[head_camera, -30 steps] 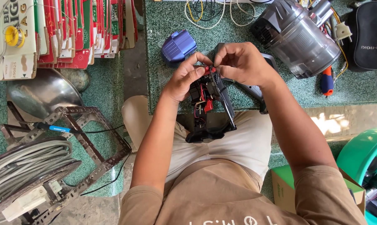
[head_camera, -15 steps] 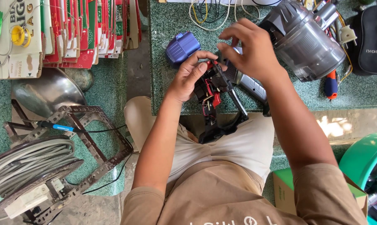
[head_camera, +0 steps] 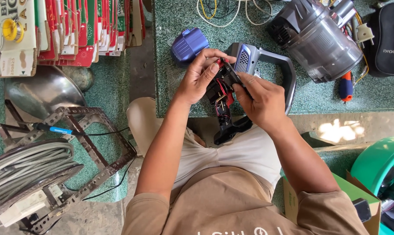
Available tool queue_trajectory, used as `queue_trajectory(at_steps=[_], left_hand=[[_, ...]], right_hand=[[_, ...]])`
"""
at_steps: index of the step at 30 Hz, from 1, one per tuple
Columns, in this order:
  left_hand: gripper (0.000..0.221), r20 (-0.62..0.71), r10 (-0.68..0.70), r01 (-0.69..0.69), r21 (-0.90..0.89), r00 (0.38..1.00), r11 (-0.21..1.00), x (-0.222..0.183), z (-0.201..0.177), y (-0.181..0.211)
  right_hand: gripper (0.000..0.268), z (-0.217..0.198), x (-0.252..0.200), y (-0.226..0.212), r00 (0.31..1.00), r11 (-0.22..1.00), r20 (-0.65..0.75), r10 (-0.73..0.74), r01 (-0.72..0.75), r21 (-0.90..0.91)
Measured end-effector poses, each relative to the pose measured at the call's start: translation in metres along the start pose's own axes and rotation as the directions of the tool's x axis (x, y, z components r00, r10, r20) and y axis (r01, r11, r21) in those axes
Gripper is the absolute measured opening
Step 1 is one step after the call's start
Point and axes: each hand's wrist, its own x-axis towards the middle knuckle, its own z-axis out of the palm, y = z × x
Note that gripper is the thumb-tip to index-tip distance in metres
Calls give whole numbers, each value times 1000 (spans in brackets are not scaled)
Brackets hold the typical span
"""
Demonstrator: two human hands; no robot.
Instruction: The person disassembles a handheld vacuum cleaner, removes the dust container, and uses a screwdriver to loosen screws on the handle. They then reattach the handle and dust container, inspecting the internal components throughout.
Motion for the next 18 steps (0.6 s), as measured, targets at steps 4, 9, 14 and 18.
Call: queue_trajectory(at_steps=[4,9,14,18], left_hand=[[31,11,3,-4,37,1000,999,0,-2,-2],[30,2,-29,29,77,1000,997,3,6,13],[29,-53,-27,34,130,998,991,7,9,23],[26,-55,-22,30,157,998,987,3,-2,7]], right_hand=[[21,6,-8,12,996,997,-75,50,-46,60],[18,4,-2,3,991,993,-108,82,-72,96],[17,6,-2,1,992,999,-113,47,-47,-4],[12,2,2,1,987,991,-123,104,-93,91]])
